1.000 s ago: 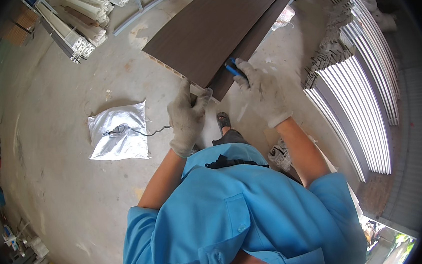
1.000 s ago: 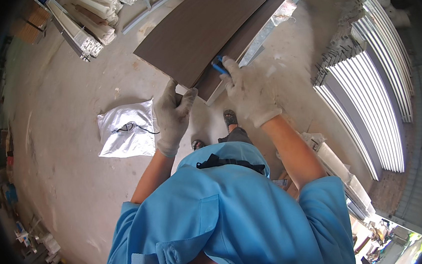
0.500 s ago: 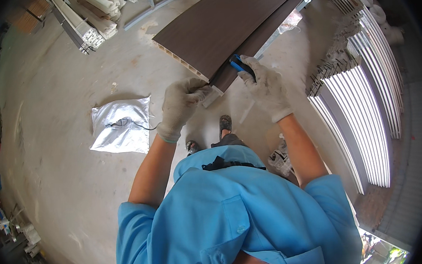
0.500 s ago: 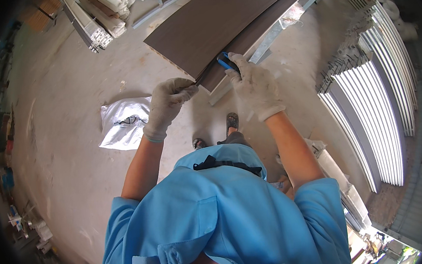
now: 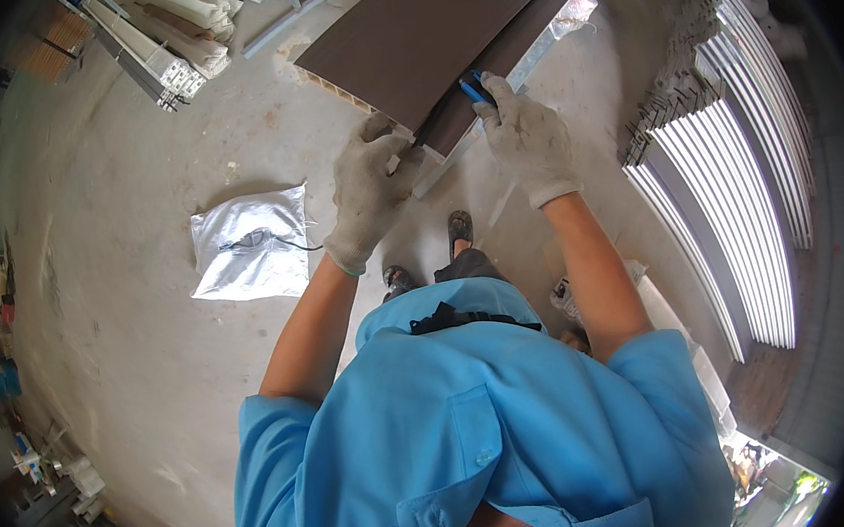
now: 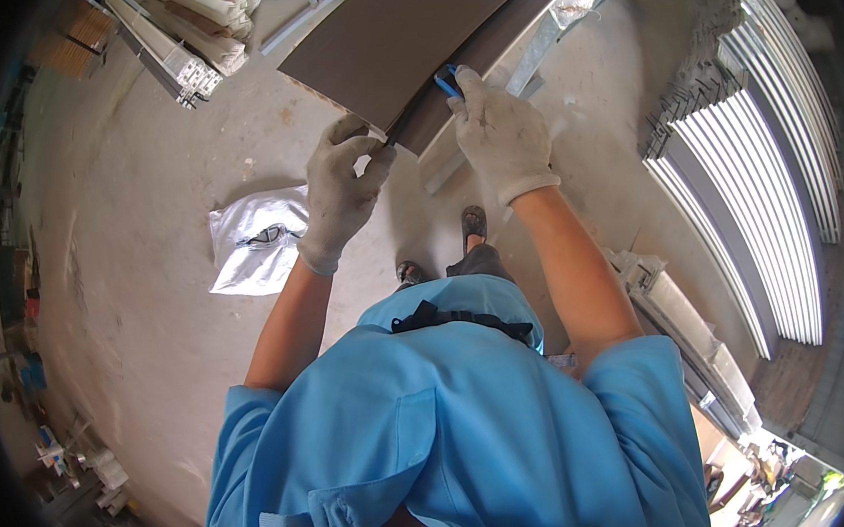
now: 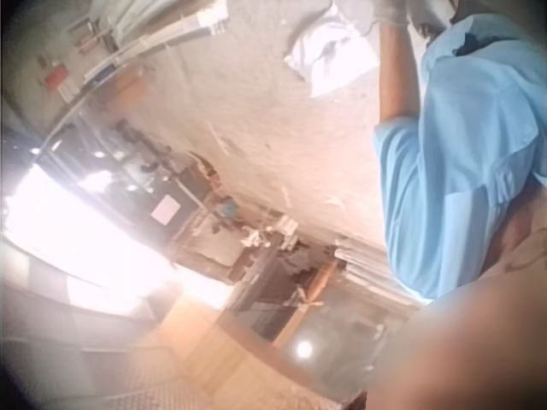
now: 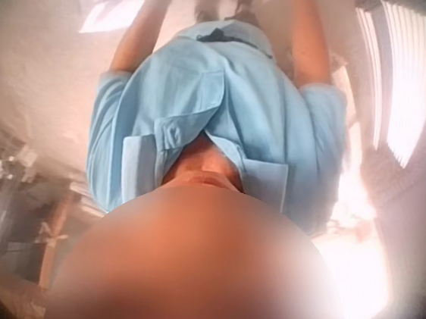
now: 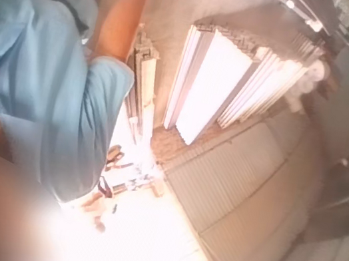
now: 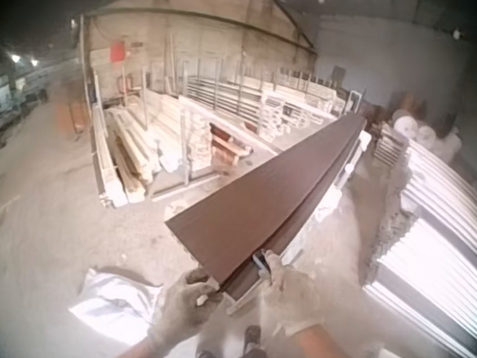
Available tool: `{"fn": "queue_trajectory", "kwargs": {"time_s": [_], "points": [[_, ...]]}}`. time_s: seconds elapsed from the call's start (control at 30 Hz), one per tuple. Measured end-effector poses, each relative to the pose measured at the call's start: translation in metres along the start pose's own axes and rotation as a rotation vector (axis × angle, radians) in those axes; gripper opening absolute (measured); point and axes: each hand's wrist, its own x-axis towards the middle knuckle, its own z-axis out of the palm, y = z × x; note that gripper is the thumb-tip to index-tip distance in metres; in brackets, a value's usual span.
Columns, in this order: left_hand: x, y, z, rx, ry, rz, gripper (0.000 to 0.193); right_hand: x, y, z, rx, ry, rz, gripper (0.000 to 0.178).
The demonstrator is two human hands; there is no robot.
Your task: The person inserts a long flexible strip into the edge groove of a large flat panel using a blue plastic tool, then lifts and stacks the panel with others. They repeat the strip insertion on another panel and stack it, then retrieve a different panel from a wrapped stack and place it on a metal frame.
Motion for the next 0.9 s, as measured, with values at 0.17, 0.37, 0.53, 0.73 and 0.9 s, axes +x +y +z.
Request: {"fn": "queue_trajectory", "kwargs": {"time_s": [0.17,0.37,0.53,0.73,0.9], "points": [[0.001,-0.002,-0.001,0.003,-0.016,-0.02,0.013,-0.029,-0.029,0.004,-0.028,0.012,-0.038,0.036],[0.006,-0.008,-0.007,-0.02,-0.019,0.025,0.013,-0.05,-0.054,-0.004,-0.038,-0.038,-0.039,0.039],[0.013,-0.013,-0.014,-0.095,-0.087,0.052,0.012,-0.056,-0.053,-0.009,0.133,-0.15,0.014,0.041],[0.004,-0.023,-0.006,-0.106,0.025,0.02,0.014,-0.034,-0.025,-0.027,0.525,-0.009,-0.062,0.039],[-0.022,0.006,-0.016,0.015,0.155,0.046,0.04,-0.019,-0.018,-0.043,1.408,-0.285,0.255,0.034]]}}
